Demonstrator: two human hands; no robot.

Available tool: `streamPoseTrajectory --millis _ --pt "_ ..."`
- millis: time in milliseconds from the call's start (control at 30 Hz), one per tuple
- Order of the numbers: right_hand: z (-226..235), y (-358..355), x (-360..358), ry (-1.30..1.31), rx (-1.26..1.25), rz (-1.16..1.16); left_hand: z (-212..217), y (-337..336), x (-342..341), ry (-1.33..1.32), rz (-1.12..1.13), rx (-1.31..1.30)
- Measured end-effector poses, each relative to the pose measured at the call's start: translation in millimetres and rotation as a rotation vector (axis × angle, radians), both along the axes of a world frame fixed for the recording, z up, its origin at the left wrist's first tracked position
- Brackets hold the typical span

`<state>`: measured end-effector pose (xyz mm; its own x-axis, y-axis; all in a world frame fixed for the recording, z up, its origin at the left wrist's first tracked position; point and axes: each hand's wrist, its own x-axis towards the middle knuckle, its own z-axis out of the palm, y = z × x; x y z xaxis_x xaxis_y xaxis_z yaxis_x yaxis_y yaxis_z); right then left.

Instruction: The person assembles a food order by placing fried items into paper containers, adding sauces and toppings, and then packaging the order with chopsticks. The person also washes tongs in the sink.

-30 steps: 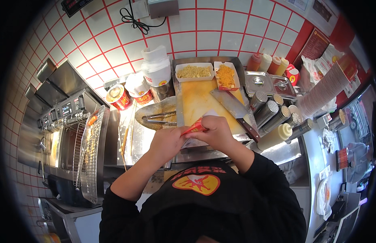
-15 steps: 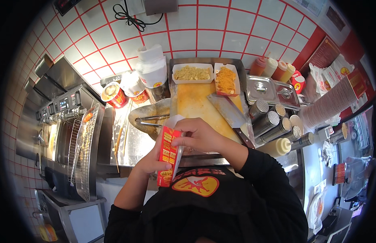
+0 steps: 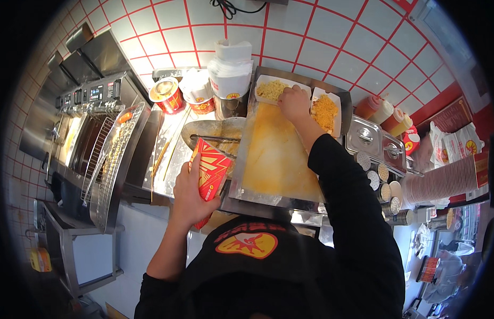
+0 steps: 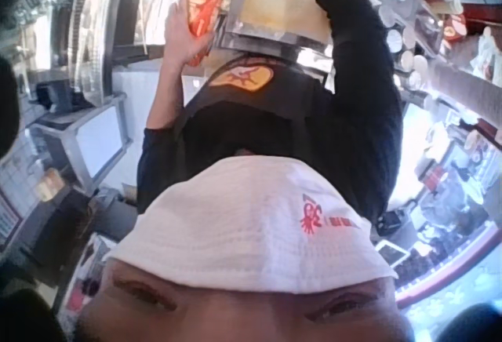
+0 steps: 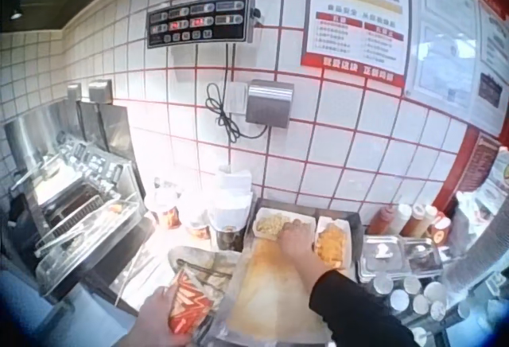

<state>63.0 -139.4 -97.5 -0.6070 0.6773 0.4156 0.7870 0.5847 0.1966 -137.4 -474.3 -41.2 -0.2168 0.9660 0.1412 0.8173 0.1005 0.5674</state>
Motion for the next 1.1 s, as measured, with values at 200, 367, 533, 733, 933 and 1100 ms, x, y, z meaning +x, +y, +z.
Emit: streamPoseTrajectory --millis 200,367,533,733,933,1100 --pt "6 1 0 -0.073 0.047 0.138 0 0 3 0.122 0.047 -0.039" --pt "26 -34 -2 -0.195 -0.181 0.176 -4 14 2 0.173 0.081 -0.214" --pt "44 -94 1 -0.180 -0.389 0.318 -10 30 3 0.218 0.037 -0.315" --pt "48 -126 -7 -0.083 -0.356 0.208 -10 43 10 0.288 -0.026 -0.397" --pt "52 -102 -37 -0.152 -0.938 -0.123 -16 61 20 0.391 0.002 -0.376" --pt "47 -107 -39 -0.251 -0.946 0.056 -22 65 13 0.385 -0.013 -0.399"
